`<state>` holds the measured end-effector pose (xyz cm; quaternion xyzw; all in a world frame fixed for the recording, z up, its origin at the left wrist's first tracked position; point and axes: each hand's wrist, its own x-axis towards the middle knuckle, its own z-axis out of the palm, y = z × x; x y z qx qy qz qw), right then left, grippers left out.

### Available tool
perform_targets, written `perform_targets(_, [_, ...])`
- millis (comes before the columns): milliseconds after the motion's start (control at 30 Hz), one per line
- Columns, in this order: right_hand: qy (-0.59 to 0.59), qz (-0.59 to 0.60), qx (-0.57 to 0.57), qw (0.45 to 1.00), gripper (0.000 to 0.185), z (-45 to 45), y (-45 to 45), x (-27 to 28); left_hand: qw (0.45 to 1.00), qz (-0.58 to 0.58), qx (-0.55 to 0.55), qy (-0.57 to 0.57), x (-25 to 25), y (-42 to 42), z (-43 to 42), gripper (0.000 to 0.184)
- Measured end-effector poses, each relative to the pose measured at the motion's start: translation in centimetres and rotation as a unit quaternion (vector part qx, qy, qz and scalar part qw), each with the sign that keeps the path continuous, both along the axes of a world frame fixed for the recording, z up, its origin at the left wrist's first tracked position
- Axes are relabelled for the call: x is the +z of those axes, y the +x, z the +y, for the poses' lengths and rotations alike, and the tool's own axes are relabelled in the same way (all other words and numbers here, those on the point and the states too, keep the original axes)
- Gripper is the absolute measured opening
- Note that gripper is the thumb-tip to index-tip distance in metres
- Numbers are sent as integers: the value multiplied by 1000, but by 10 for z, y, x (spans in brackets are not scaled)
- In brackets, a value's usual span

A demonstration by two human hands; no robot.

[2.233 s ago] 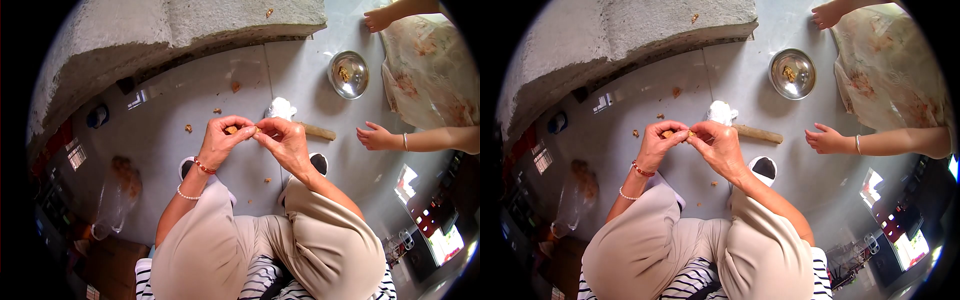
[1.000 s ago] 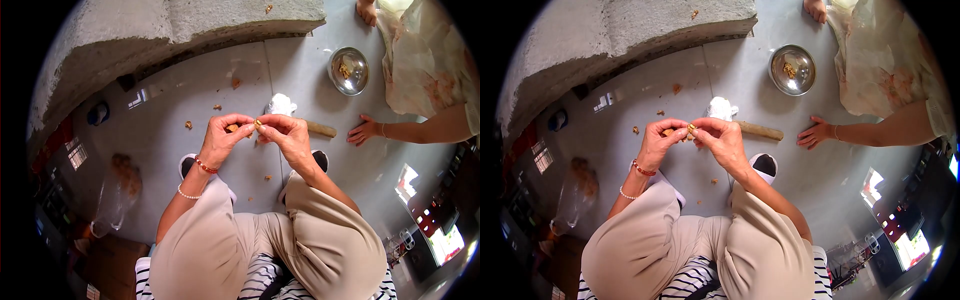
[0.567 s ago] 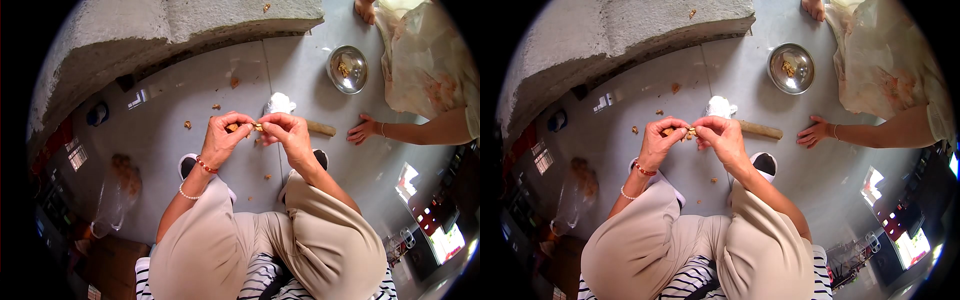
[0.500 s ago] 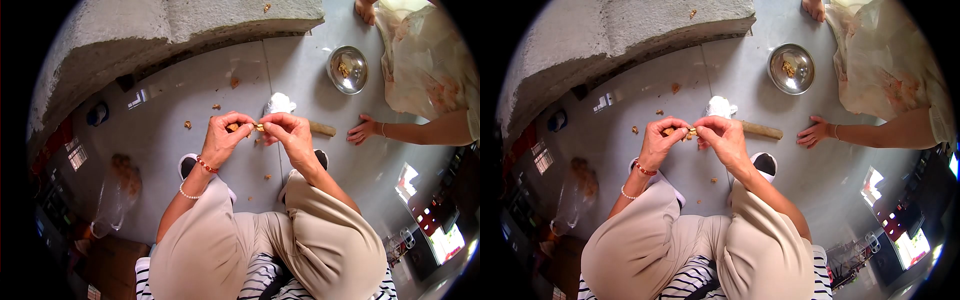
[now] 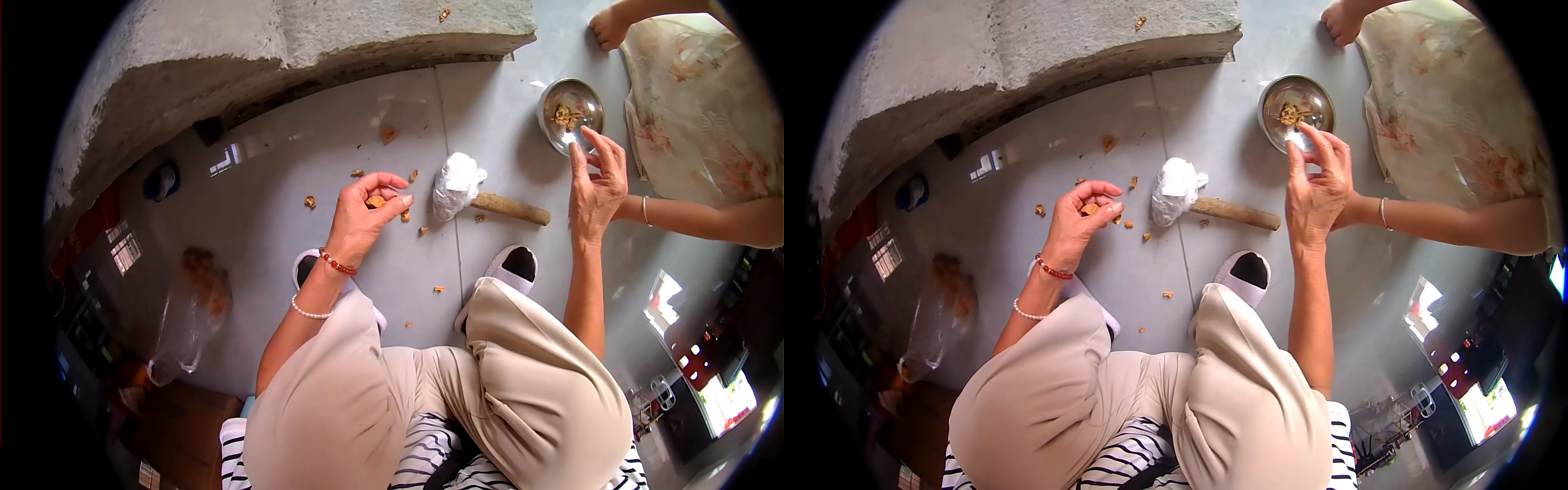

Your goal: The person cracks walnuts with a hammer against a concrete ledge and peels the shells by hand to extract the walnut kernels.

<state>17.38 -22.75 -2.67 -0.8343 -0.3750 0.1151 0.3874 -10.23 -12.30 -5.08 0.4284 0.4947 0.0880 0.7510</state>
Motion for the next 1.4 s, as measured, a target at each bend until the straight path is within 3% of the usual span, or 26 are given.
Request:
perform_targets(33, [-3, -4, 7, 1000, 23, 4, -13, 8, 1000, -5, 5, -10, 1, 0, 1, 17])
perform_targets(133, [-26, 184, 128, 974, 16, 14, -69, 16, 997, -50, 21, -52, 7, 2, 3, 15])
perform_targets(233, [-65, 354, 211, 909, 29, 19, -115, 12, 998, -56, 13, -34, 9, 6, 3, 15])
perform_targets(333, [-39, 411, 164, 896, 22, 16, -134, -3, 997, -71, 24, -26, 9, 8, 1, 15])
perform_targets(533, [-15, 624, 21, 781, 13, 15, -127, 0, 988, -132, 36, -71, 17, 2, 3, 22])
perform_targets(867, [-19, 643, 22, 765, 18, 14, -125, 2, 988, -143, 22, -60, 11, -6, 5, 19])
perform_targets(1400, [16, 743, -21, 668, 22, 11, -119, -2, 976, -183, 65, -97, 7, -3, -1, 20])
